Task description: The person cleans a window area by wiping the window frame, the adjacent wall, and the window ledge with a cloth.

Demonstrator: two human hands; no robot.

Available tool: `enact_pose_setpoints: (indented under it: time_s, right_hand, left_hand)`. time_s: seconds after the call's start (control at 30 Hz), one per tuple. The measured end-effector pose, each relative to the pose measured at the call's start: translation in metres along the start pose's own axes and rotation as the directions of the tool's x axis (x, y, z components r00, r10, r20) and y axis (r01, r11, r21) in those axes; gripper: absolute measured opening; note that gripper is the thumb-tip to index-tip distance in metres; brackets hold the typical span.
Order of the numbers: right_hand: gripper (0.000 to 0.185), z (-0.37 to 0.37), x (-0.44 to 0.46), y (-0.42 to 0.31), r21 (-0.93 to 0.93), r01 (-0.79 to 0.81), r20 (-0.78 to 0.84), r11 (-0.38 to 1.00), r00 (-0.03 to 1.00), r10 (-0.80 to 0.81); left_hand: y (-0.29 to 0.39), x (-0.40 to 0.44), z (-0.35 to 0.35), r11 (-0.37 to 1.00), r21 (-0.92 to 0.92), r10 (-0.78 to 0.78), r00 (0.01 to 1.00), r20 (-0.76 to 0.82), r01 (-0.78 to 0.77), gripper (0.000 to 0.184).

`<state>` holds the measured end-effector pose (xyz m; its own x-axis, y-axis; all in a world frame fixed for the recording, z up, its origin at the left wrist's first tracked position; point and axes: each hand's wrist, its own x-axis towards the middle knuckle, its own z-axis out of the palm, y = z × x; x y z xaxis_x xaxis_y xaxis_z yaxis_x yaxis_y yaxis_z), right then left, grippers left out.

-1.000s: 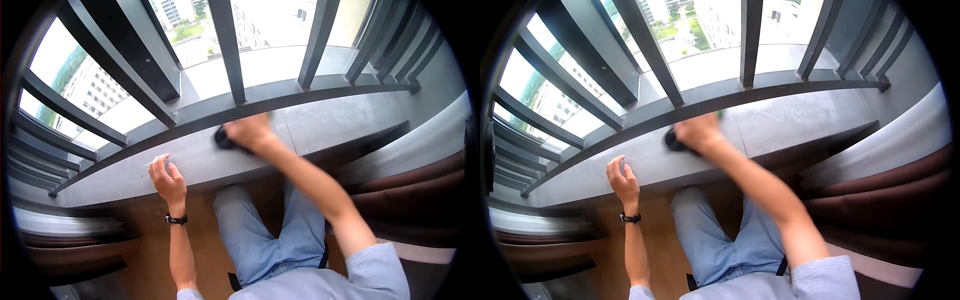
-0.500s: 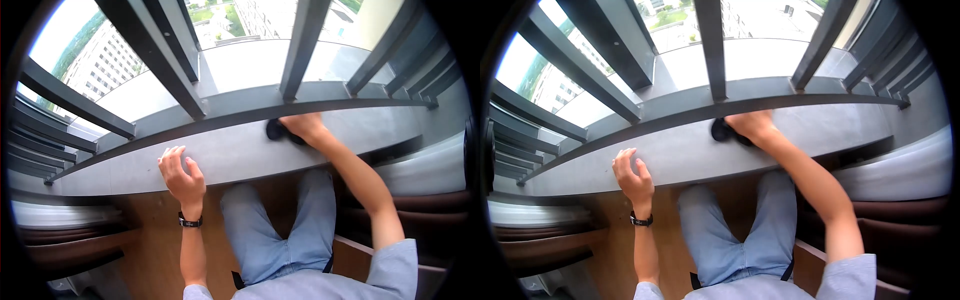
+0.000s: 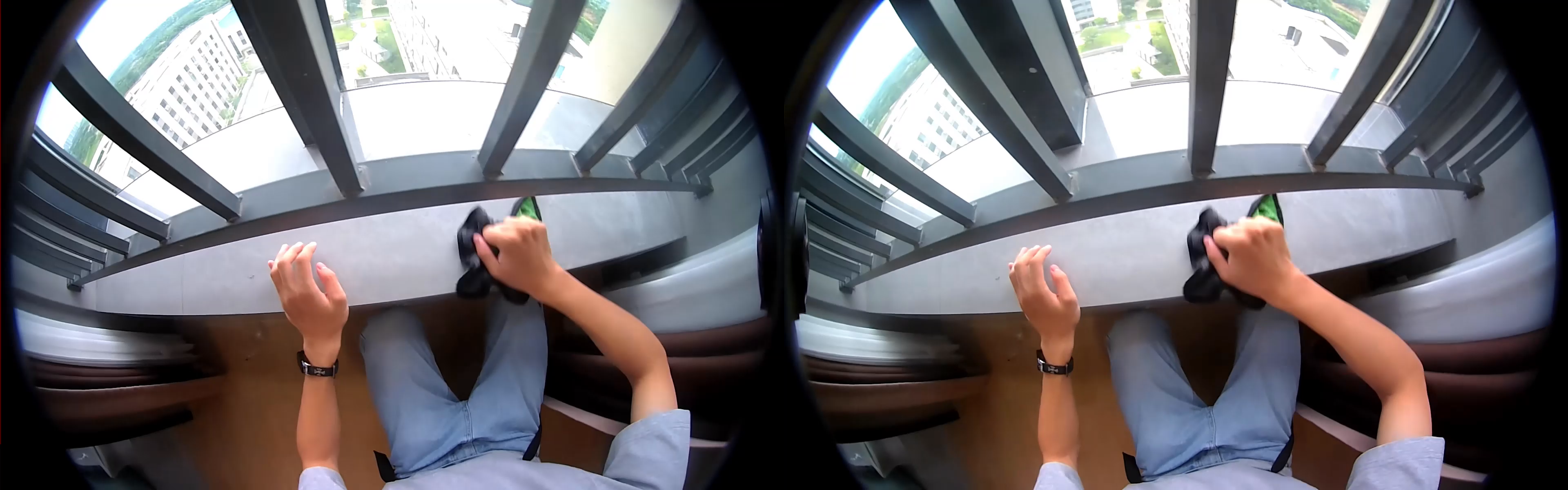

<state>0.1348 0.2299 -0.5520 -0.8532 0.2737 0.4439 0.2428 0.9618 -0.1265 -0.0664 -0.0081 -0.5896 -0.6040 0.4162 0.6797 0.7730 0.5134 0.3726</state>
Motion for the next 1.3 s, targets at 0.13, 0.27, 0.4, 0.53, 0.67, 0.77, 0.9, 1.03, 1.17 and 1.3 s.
enact_pose_setpoints:
  time_s: [0.13,0.27,0.4,0.53,0.67,0.77,0.9,1.03,1.17,1.3]
  right_hand:
    - [0.025,0.067,0.085,0.014,0.229,0.024,-0.283,0.973,0.958,0.043]
    - [0.022,0.091,0.122,0.001,0.065,0.087,-0.354,0.994,0.933,-0.059]
    - [0.028,0.054,0.061,-0.014,0.071,-0.006,-0.092,0.997,0.996,0.012]
    - [0.029,-0.012,-0.014,-0.002,0.027,0.019,0.053,0.999,0.998,-0.021]
    - [0.016,0.058,0.04,0.051,-0.048,-0.074,0.043,0.996,0.996,0.076]
    - [0.021,0.114,0.106,0.074,-0.161,0.157,-0.229,0.974,0.954,-0.191]
    - [0.026,0.1,0.089,0.053,-0.04,-0.008,0.139,0.999,0.99,0.013]
    - [0.027,0.018,0.007,-0.008,0.007,0.104,-0.012,0.995,0.995,-0.104]
    - [0.02,0.056,0.027,0.055,0.112,-0.046,0.146,0.993,0.989,0.029]
    - [0.041,0.178,0.148,0.147,-0.159,0.143,0.016,0.977,0.99,-0.143]
  left_hand:
    - [0.0,0.001,0.001,0.999,-0.007,-0.034,0.999,0.001,0.034,0.029]
    - [-0.001,0.001,0.0,0.999,-0.001,-0.042,0.999,0.013,0.042,0.029]
    - [-0.001,0.001,0.001,0.998,0.001,-0.058,0.998,0.001,0.058,0.028]
    - [0.003,0.002,-0.002,0.999,-0.006,-0.054,0.998,-0.013,0.054,0.028]
    - [0.001,0.007,0.001,0.997,-0.022,-0.077,0.997,-0.015,0.077,0.029]
    - [-0.002,0.007,-0.001,0.994,-0.069,-0.091,0.995,-0.03,0.089,0.029]
    - [0.001,0.005,-0.002,0.991,-0.041,-0.129,0.991,-0.025,0.128,0.029]
    - [-0.002,0.0,0.002,0.986,-0.111,-0.131,0.99,-0.061,0.123,0.03]
    - [-0.007,-0.009,0.029,0.961,-0.146,-0.245,0.968,-0.055,0.235,0.035]
    - [-0.008,-0.017,0.027,0.959,-0.036,-0.281,0.959,0.038,0.282,0.054]
